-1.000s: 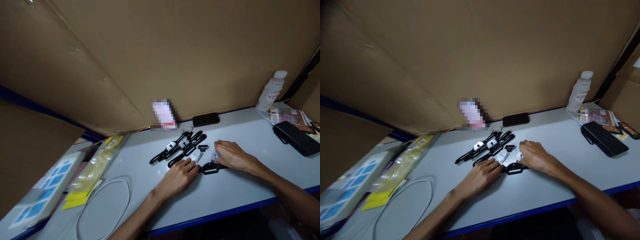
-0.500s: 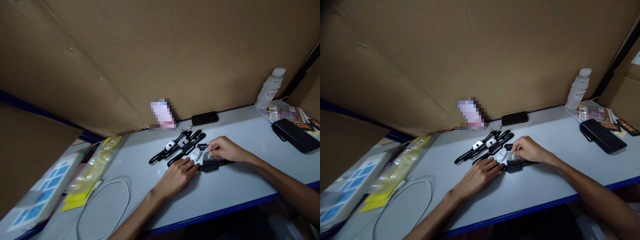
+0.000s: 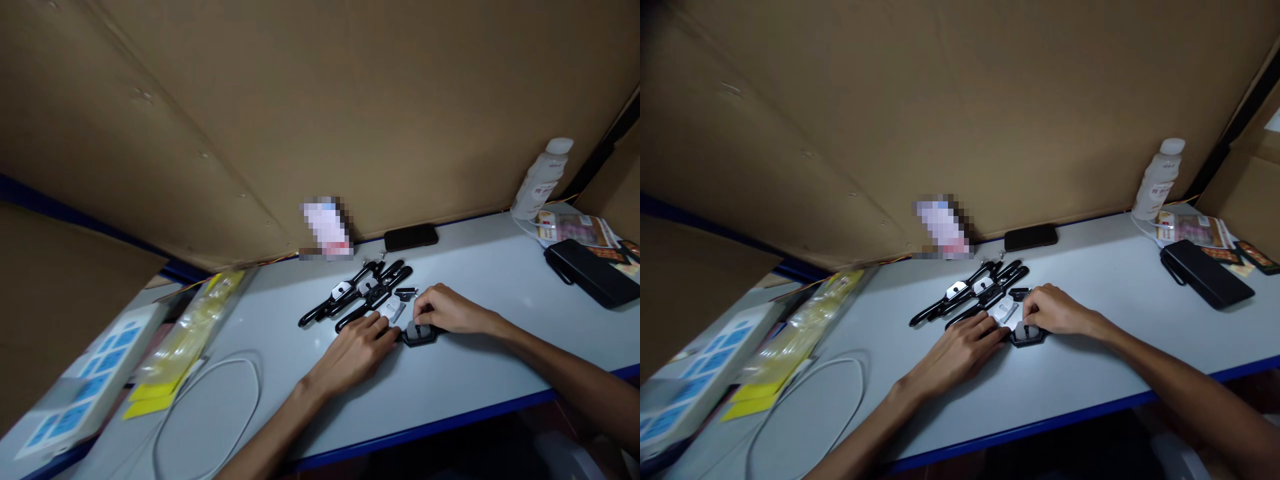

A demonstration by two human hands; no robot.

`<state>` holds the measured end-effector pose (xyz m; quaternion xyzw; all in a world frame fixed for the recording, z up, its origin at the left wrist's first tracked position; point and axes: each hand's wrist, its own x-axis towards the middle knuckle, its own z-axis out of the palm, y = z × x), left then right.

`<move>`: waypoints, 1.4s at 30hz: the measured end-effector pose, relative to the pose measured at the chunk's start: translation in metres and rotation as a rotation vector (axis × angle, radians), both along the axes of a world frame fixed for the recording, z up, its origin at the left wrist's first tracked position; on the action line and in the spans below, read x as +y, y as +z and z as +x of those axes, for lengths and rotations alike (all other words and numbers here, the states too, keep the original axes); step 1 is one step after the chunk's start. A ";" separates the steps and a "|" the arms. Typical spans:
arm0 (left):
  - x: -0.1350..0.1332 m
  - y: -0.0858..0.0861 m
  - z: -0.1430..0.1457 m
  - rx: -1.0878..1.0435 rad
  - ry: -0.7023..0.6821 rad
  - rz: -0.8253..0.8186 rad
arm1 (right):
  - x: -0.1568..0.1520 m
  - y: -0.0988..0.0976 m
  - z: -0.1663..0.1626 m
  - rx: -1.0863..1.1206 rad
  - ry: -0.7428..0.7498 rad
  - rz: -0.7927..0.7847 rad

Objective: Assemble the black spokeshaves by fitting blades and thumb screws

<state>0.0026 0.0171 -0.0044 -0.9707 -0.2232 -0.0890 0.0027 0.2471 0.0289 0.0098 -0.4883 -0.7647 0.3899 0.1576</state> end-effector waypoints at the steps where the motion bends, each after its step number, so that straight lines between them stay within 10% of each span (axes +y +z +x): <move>1: 0.000 0.000 0.000 0.006 0.002 -0.002 | 0.000 0.001 0.000 -0.003 0.001 0.004; 14: -0.001 0.001 0.001 0.025 0.024 -0.011 | 0.014 -0.004 -0.003 -0.288 -0.300 0.429; 24: 0.001 0.001 0.001 -0.012 0.000 0.003 | 0.017 -0.005 -0.004 -0.319 -0.194 0.439; 36: 0.001 0.000 0.001 -0.019 0.003 0.002 | -0.026 0.031 -0.001 -0.446 0.334 0.511; 42: 0.001 0.000 0.000 -0.014 0.004 -0.002 | -0.005 0.038 0.025 -0.385 -0.010 0.484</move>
